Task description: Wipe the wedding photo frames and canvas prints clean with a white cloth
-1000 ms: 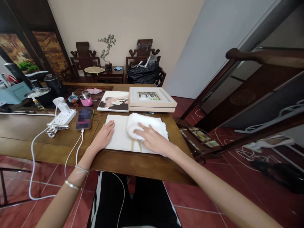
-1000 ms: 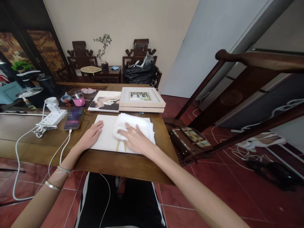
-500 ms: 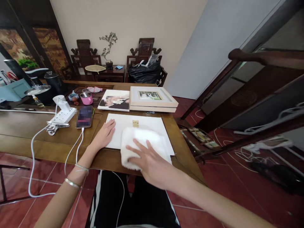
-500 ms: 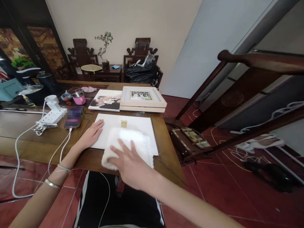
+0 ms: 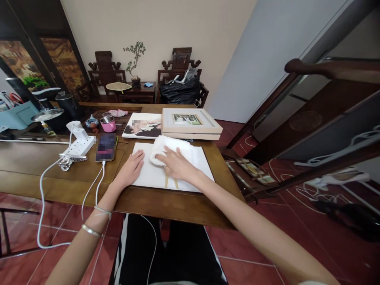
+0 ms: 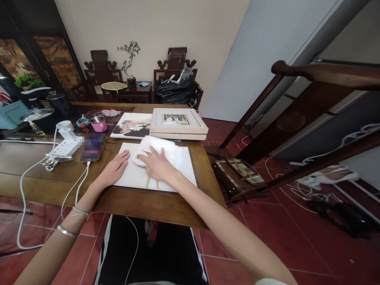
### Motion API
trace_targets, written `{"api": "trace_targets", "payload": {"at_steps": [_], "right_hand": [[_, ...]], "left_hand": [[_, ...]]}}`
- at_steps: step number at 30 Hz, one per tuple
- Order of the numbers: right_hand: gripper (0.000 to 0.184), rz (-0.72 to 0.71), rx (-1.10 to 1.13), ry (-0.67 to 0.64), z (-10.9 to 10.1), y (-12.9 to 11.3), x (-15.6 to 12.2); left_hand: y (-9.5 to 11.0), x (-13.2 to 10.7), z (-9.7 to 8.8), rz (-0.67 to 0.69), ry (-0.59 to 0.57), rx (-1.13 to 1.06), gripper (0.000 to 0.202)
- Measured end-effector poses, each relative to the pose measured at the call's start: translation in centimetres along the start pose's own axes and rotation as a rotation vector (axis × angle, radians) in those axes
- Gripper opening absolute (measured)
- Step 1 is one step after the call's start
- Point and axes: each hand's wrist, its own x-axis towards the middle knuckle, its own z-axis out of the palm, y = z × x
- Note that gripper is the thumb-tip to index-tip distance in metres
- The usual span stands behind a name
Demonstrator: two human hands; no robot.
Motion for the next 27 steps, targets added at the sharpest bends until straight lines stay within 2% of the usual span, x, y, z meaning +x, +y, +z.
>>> {"api": "trace_targets", "payload": {"at_steps": [2, 4, 10, 14, 18, 23, 27], "right_hand": [[0.061, 0.016, -0.009, -0.014, 0.1, -0.5, 0.6], [0.061, -0.012, -0.01, -0.032, 0.3, -1.5, -0.1], [0.061, -0.215, 0.062, -0.096, 0.5, -5.0, -6.2], [0.057, -0.297, 0.128, -0.136, -0.1, -5.6, -8.4], [0.059, -0.235, 0.161, -0.085, -0.3, -3.9, -6.7], [0.056, -0.089, 0.057, -0.038, -0.3, -1.1, -1.7], [0.057, -0.036, 0.002, -0.019, -0.3, -0.8, 0.9]], "left_hand": [[0.0, 0.0, 0.0, 0.001, 0.002, 0.0, 0.05], [0.0, 0.0, 0.0, 0.003, 0.0, 0.003, 0.05], [0.2, 0.0, -0.1, -0.001, -0.013, 0.006, 0.051], [0.3, 0.0, -0.1, -0.003, -0.01, 0.007, 0.049], [0.2, 0.0, -0.1, 0.001, -0.013, 0.008, 0.049], [-0.1, 0.0, 0.1, -0.002, -0.004, 0.0, 0.05], [-0.2, 0.0, 0.2, 0.006, 0.004, -0.007, 0.049]]}}
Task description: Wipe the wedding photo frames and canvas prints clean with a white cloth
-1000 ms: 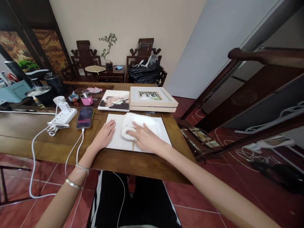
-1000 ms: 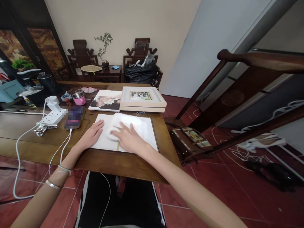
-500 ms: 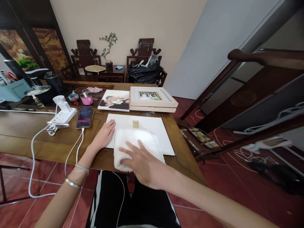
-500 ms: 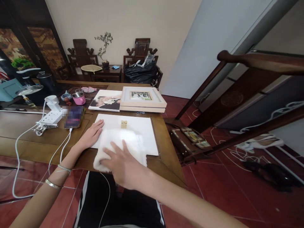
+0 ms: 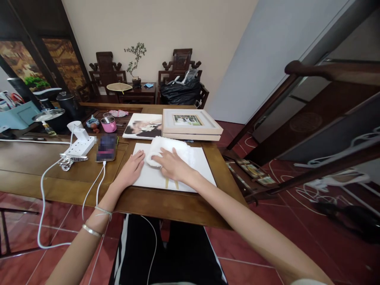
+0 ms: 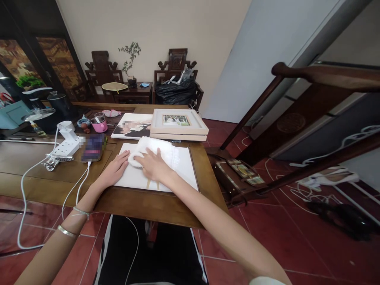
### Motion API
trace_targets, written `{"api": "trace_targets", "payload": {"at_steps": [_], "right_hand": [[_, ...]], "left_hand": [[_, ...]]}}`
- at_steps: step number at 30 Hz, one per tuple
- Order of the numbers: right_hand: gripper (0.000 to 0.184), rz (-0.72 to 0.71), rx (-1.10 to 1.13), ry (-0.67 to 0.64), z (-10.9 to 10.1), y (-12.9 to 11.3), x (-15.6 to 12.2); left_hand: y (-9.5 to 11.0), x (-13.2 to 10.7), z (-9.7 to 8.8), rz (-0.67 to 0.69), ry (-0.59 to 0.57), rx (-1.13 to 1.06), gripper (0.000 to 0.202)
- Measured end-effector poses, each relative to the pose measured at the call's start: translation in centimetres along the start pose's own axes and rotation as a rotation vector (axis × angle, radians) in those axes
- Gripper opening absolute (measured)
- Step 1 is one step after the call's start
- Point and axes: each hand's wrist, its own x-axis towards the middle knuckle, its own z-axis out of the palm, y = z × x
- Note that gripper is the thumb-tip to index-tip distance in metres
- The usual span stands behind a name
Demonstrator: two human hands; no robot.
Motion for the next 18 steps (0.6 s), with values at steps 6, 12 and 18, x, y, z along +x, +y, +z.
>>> {"api": "trace_targets", "payload": {"at_steps": [6, 12, 18], "right_hand": [[0.063, -0.137, 0.028, -0.04, 0.9, -2.5, -2.7], [0.059, -0.273, 0.116, -0.096, 0.3, -4.5, -8.2], [0.058, -0.2, 0.162, -0.047, -0.1, -2.6, -7.7]], "left_hand": [[0.3, 0.0, -0.2, 0.003, -0.011, -0.006, 0.049], [0.4, 0.0, -0.3, -0.004, -0.01, 0.002, 0.049], [0.4, 0.0, -0.2, -0.014, -0.006, -0.008, 0.05]]}}
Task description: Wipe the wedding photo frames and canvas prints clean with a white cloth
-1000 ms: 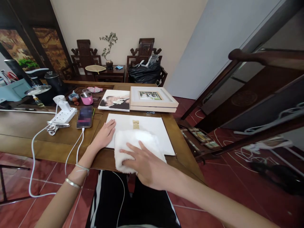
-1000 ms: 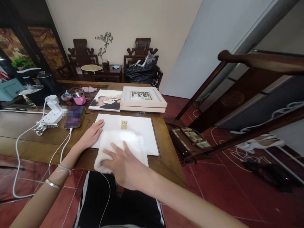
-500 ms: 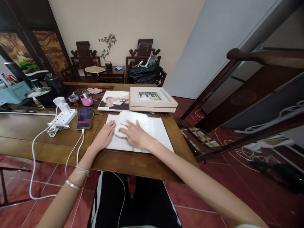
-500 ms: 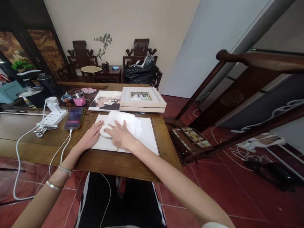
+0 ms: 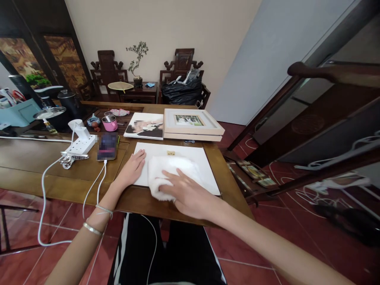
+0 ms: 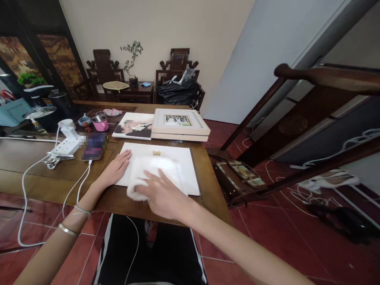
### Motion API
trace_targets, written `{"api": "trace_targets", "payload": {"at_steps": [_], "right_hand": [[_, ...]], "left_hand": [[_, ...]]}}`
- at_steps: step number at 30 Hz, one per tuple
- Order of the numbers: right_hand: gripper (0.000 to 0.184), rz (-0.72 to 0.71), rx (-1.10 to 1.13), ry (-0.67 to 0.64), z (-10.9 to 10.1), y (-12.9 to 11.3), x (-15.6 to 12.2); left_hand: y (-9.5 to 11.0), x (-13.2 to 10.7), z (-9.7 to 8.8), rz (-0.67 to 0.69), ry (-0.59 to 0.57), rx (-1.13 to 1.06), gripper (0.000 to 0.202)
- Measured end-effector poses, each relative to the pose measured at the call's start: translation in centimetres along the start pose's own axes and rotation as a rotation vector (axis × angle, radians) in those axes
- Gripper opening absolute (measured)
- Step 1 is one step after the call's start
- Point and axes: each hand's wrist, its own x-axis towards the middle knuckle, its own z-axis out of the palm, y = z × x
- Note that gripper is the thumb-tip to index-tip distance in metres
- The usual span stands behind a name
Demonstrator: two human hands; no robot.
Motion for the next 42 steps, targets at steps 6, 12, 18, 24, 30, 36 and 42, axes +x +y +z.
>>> {"api": "trace_targets", "payload": {"at_steps": [6, 12, 18, 24, 30, 36, 42], "right_hand": [[0.056, 0.225, -0.122, 0.122, 0.6, 3.2, 5.3], [0.055, 0.057, -0.108, 0.097, 0.9, 1.9, 8.2], [0.05, -0.286, -0.081, 0.013, 0.9, -0.2, 5.1], [0.049, -0.235, 0.018, -0.07, -0.6, -0.6, 0.7], [0.053, 0.023, -0.035, 0.051, -1.0, 2.5, 1.3], [0.048, 0.164, 0.083, 0.176, -2.1, 5.6, 6.9], [0.044, 0.043, 0.173, 0.215, -2.8, 6.0, 12.9]], "left_hand": [[0.7, 0.0, -0.5, -0.049, 0.05, -0.123, 0.057], [1.0, 0.1, -1.3, -0.132, 0.209, -0.361, 0.061], [0.5, 0.0, -1.2, -0.117, 0.301, -0.386, 0.064], [1.2, -0.2, -0.9, -0.074, 0.217, -0.212, 0.066], [1.0, 0.0, -0.5, -0.035, 0.097, -0.092, 0.053], [0.6, 0.0, -0.4, -0.003, 0.08, -0.039, 0.044], [0.9, -0.1, -0.7, 0.013, 0.091, -0.002, 0.042]]}}
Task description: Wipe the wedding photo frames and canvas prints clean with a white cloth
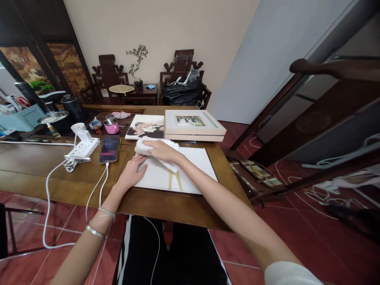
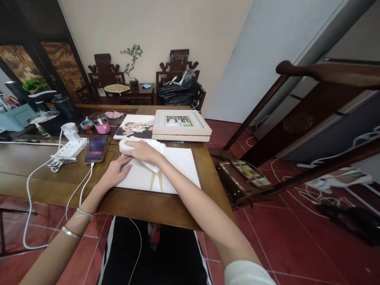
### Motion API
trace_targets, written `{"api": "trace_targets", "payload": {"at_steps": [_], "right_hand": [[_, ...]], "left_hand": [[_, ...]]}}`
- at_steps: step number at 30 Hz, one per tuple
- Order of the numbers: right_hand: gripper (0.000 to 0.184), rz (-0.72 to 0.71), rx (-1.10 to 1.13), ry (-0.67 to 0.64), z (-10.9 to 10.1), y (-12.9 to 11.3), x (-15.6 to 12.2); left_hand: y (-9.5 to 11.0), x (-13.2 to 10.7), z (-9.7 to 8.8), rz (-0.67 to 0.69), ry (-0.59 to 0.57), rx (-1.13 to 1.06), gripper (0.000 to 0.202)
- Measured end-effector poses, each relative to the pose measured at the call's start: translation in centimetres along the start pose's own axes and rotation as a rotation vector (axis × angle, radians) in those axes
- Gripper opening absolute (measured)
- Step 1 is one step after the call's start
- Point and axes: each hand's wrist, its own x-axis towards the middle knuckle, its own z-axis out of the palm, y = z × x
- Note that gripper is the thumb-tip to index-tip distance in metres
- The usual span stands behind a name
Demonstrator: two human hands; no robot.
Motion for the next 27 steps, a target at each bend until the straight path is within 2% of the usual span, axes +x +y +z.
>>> {"api": "trace_targets", "payload": {"at_steps": [4, 7, 10, 14, 18, 21, 25, 27], "right_hand": [[0.045, 0.013, -0.001, -0.003, 0.2, 0.4, 1.7], [0.05, 0.08, -0.024, -0.013, -0.9, 1.3, 0.9], [0.054, 0.157, -0.045, -0.011, -2.8, 2.9, -1.8], [0.059, 0.248, -0.053, 0.013, -4.9, 5.7, -6.8], [0.06, 0.452, -0.067, 0.086, -5.1, 7.2, -11.4], [0.059, 0.507, -0.118, 0.035, -4.4, 5.6, -14.7], [0.057, 0.471, -0.052, -0.144, -3.8, 1.8, -18.9], [0.057, 0.456, -0.001, -0.223, -3.8, 0.6, -20.5]], "left_hand": [[-0.2, 0.0, 0.1, -0.011, 0.009, 0.001, 0.044], [-0.4, -0.1, 0.2, -0.017, -0.01, -0.021, 0.047], [-0.5, -0.2, 0.2, -0.022, -0.036, -0.032, 0.049], [-0.5, -0.2, 0.2, -0.022, -0.049, -0.034, 0.048], [-0.6, -0.2, 0.3, -0.017, -0.042, -0.027, 0.047], [-0.6, -0.1, 0.3, -0.015, -0.04, -0.016, 0.047], [-0.6, -0.1, 0.4, 0.001, -0.036, -0.001, 0.046], [-0.6, -0.1, 0.4, 0.005, -0.03, 0.006, 0.045]]}}
